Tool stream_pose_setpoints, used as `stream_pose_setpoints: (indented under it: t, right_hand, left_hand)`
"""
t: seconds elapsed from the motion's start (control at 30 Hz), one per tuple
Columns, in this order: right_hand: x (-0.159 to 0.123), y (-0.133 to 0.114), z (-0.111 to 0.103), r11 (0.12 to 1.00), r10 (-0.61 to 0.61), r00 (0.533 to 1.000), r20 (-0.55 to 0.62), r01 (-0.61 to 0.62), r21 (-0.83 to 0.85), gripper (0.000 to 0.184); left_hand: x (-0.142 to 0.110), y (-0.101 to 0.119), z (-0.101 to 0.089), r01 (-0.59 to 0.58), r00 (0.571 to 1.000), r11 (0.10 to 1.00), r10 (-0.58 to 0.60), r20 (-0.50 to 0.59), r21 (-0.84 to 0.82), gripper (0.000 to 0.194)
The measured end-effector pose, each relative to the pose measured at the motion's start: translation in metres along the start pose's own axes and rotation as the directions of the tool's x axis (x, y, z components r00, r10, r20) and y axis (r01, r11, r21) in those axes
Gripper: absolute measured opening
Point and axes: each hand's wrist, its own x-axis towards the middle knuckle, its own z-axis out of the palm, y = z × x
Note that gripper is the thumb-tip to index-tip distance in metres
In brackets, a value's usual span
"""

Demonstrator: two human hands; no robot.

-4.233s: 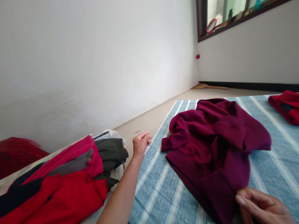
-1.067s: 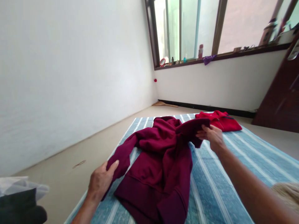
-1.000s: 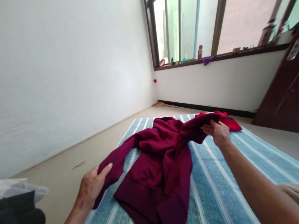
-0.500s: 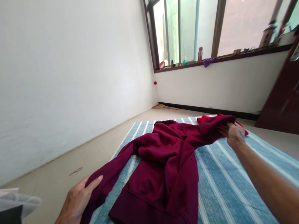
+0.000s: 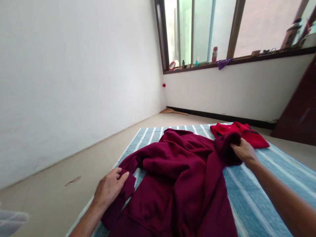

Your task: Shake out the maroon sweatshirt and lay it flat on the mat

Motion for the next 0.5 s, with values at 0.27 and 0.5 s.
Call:
stream_pose_setpoints:
  t: [0.27, 0.5]
  right_hand:
    - [-0.047, -0.072, -0.016, 0.935, -0.254, 0.967, -0.036, 0.236, -0.265, 0.063]
    - [0.005, -0.130, 0.050, 0.881, -0.402, 0.875, 0.270, 0.449, -0.147, 0.034]
  left_hand:
    - [0.068, 0.039, 0.021, -0.247, 0.967, 0.928, 0.256, 0.003, 0.279, 0.038]
    - [0.142, 0.084, 0.080, -0.198, 0.925, 0.963, 0.122, 0.359, 0.182, 0.045]
